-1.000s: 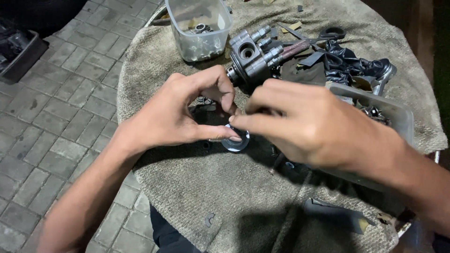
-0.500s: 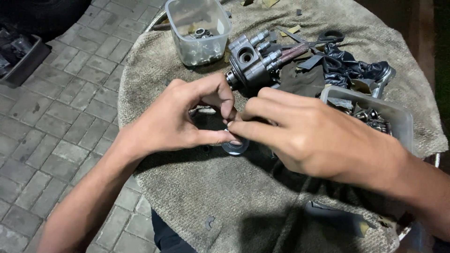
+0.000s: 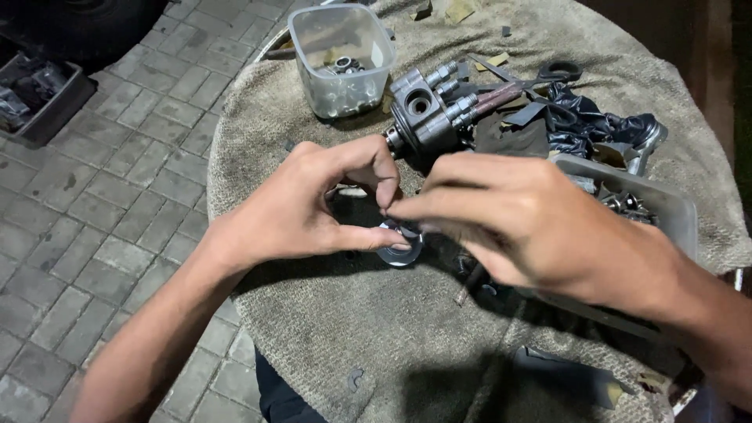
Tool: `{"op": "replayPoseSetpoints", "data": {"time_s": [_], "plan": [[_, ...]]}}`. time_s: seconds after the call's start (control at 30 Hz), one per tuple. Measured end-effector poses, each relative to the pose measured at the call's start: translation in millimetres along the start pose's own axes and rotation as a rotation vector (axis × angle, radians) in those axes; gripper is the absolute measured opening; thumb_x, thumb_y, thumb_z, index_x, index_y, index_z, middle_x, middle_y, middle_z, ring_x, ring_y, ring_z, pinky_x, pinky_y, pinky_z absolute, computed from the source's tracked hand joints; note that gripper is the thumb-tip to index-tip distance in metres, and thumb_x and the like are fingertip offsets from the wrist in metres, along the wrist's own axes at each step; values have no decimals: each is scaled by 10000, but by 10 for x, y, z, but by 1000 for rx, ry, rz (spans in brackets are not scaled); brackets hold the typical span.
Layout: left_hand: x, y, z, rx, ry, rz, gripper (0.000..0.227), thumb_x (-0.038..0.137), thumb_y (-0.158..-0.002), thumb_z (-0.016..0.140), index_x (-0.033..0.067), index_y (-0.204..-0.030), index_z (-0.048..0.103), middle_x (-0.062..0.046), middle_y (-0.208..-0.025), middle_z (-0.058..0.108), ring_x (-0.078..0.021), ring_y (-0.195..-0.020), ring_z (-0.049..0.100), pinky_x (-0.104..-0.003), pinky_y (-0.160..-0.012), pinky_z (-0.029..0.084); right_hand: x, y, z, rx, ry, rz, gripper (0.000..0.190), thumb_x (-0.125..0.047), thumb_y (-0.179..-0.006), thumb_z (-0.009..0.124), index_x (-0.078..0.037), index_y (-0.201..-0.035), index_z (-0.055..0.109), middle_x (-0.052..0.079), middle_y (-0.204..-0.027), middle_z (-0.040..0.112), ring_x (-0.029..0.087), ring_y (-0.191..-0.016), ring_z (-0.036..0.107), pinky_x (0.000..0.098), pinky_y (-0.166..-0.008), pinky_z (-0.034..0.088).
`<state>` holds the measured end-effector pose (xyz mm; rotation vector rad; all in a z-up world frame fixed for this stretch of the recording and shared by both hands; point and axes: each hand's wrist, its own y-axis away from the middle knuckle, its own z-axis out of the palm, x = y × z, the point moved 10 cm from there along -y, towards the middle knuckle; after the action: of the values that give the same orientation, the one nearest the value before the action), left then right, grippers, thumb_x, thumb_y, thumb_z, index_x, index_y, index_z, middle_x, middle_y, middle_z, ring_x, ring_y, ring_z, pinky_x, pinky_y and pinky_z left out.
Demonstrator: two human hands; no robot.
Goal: The person assembles small mechanical components by hand, stacking washers and rings onto a cylindrical shaft. They repeatedly adjust and align the parts on a cloth-covered work surface with scattered tools and containers nearby.
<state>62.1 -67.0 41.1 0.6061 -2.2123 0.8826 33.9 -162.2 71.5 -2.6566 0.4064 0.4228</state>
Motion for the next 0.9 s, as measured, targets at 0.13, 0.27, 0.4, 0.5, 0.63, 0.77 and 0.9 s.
{"op": "replayPoseSetpoints", "data": {"time_s": [0.13,0.27,0.4,0.5,0.63,0.77,0.9], "plan": [[11,-2,-5,11,13,1,317,202,-879,831,109,-952,536,12,-869,675,-97,-745,684,-211,-659,514,13,-43,-140,29,46,38,369,160,-862,612,-3,-1184,684,151,-1003,619,237,-840,646,294,-677,551],[47,3,-17,9,27,34,347,225,-878,820,99,-987,515,-9,-926,658,-130,-883,720,-249,-803,594,-4,-49,-172,61,65,48,176,-7,-969,644,-11,-1134,706,142,-976,622,224,-792,641,294,-679,526],[49,2,-39,15,4,30,345,237,-884,827,99,-990,529,8,-915,618,-125,-847,689,-248,-740,546,-66,-45,-127,62,136,-21,208,-148,-927,776,18,-1033,708,152,-917,678,216,-734,667,288,-630,592],[65,-11,-8,-8,69,24,310,189,-901,798,96,-967,510,-18,-936,719,-135,-904,771,-251,-797,609,-193,-47,-14,-15,127,-139,137,-61,-939,775,9,-939,658,129,-856,592,232,-696,574,325,-604,534],[40,-22,-20,-6,61,19,306,210,-897,799,100,-992,530,-19,-965,749,-124,-896,753,-264,-836,588,-466,34,269,-99,94,-255,96,-35,-1019,658,18,-939,657,81,-828,616,224,-703,572,355,-564,491],[30,-42,16,-57,91,35,326,172,-868,819,50,-1058,584,-85,-1036,732,-175,-925,761,-278,-880,668,-496,64,443,-171,143,-262,87,-41,-1010,644,34,-1048,621,145,-845,573,314,-721,567,454,-626,495],[103,-71,14,-83,102,44,267,175,-886,808,40,-1054,652,-55,-1014,753,-132,-886,750,-259,-856,625,-368,-50,-147,155,17,-170,143,43,-867,663,42,-990,735,132,-837,740,262,-694,695,366,-638,593]]}}
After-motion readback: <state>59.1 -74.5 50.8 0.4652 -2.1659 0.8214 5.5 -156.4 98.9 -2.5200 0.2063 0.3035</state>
